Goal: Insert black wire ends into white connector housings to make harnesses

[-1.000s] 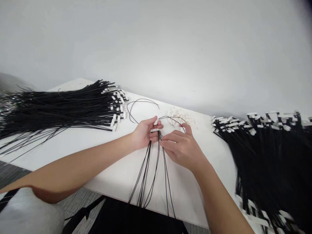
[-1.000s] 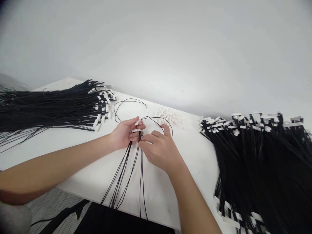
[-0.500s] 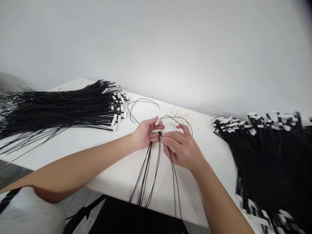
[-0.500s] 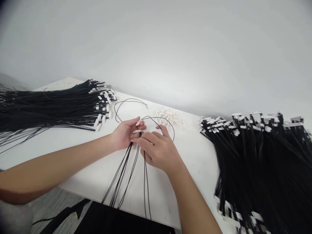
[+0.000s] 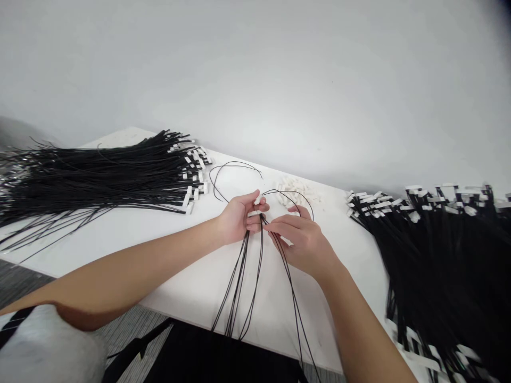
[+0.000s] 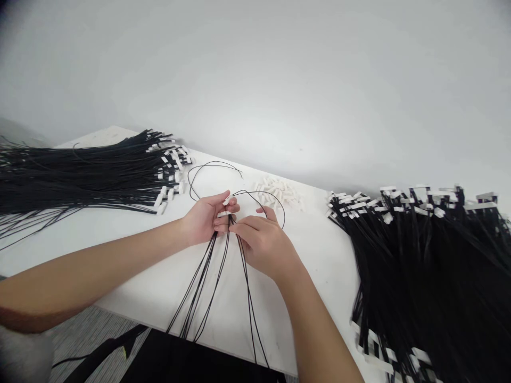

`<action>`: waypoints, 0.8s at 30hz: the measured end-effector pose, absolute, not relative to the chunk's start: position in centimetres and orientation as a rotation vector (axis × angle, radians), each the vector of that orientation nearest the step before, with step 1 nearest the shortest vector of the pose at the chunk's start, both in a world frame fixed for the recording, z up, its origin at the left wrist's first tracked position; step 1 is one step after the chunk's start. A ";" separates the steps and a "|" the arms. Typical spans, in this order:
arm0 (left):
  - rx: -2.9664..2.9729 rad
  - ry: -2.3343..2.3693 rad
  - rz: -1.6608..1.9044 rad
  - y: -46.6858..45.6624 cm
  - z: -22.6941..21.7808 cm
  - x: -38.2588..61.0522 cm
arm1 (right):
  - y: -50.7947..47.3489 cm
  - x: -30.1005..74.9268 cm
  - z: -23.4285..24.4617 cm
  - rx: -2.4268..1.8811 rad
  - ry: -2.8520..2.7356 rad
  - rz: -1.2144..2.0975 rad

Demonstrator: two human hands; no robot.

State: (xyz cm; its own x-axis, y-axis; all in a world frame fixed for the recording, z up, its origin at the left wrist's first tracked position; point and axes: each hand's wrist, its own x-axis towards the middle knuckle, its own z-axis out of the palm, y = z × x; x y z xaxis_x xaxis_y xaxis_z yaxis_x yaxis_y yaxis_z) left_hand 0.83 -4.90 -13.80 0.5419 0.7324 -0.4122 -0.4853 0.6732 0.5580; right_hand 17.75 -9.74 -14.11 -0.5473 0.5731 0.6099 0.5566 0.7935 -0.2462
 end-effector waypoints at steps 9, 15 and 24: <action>0.430 0.661 0.738 -4.8 -14.0 0.8 | -9.7 17.8 -13.4 -0.907 -2.226 0.112; 0.459 0.676 0.751 -4.8 -14.0 0.8 | -9.6 17.5 -12.5 -1.139 -1.718 0.459; 0.509 0.733 0.764 -4.9 -14.0 0.7 | -7.7 20.8 -10.9 -0.896 -0.595 0.727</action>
